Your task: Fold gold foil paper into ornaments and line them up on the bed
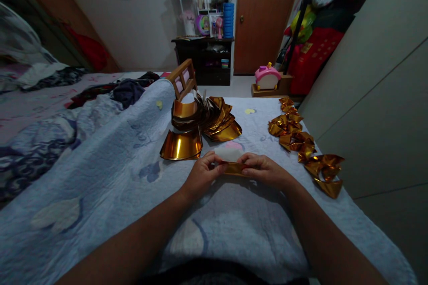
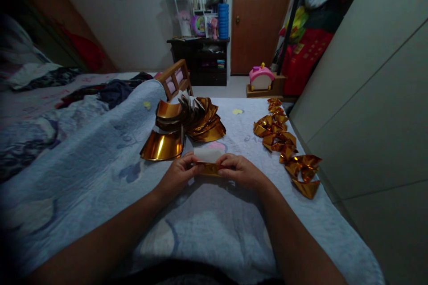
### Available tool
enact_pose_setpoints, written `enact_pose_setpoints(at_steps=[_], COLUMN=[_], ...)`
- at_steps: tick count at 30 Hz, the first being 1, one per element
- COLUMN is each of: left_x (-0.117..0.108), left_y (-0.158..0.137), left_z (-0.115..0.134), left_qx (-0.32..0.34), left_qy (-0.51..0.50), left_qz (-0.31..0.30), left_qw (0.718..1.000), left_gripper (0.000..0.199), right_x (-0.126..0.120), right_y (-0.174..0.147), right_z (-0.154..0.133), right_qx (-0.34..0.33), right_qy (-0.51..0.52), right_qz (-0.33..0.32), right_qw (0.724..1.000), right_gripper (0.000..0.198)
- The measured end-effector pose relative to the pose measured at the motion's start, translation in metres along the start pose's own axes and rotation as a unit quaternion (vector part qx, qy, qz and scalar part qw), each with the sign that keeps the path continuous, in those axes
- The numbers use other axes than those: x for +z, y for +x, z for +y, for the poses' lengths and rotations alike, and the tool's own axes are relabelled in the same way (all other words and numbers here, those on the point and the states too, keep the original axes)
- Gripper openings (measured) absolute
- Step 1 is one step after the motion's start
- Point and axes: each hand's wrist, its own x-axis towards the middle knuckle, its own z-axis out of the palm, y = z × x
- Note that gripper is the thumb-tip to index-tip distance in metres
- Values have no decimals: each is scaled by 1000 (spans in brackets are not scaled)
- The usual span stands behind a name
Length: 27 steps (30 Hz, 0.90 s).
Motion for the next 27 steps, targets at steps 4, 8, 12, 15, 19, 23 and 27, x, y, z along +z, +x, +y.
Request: enact_pose_setpoints(at_steps=[4,8,12,15,19,23,27], left_x=[2,2,2,3,5,6,7], left_y=[-1,-1,-2,-4,-6,-6,-5], left_z=[-1,0,2,4,4,2,1], left_qx=[-39,-64,-57,-19,-17,-43,-66], left_qy=[-34,-110,-148,-136,-124,-122,-129], left_qz=[15,12,1,-14,-27,-16,6], left_qw=[999,992,987,990,992,991,989], left_gripper=[21,23,23,22,21,19,20], right_x=[2,3,5,6,7,8,11], right_y=[-1,-1,2,4,3,2,2], right_z=[-3,-5,0,2,-3,-6,-7], right_qx=[7,24,89,132,137,110,104], right_qy=[18,99,210,235,210,177,190], right_qz=[3,73,258,256,163,160,145], right_qw=[1000,992,939,928,954,965,966], right_gripper=[24,33,35,40,40,34,36])
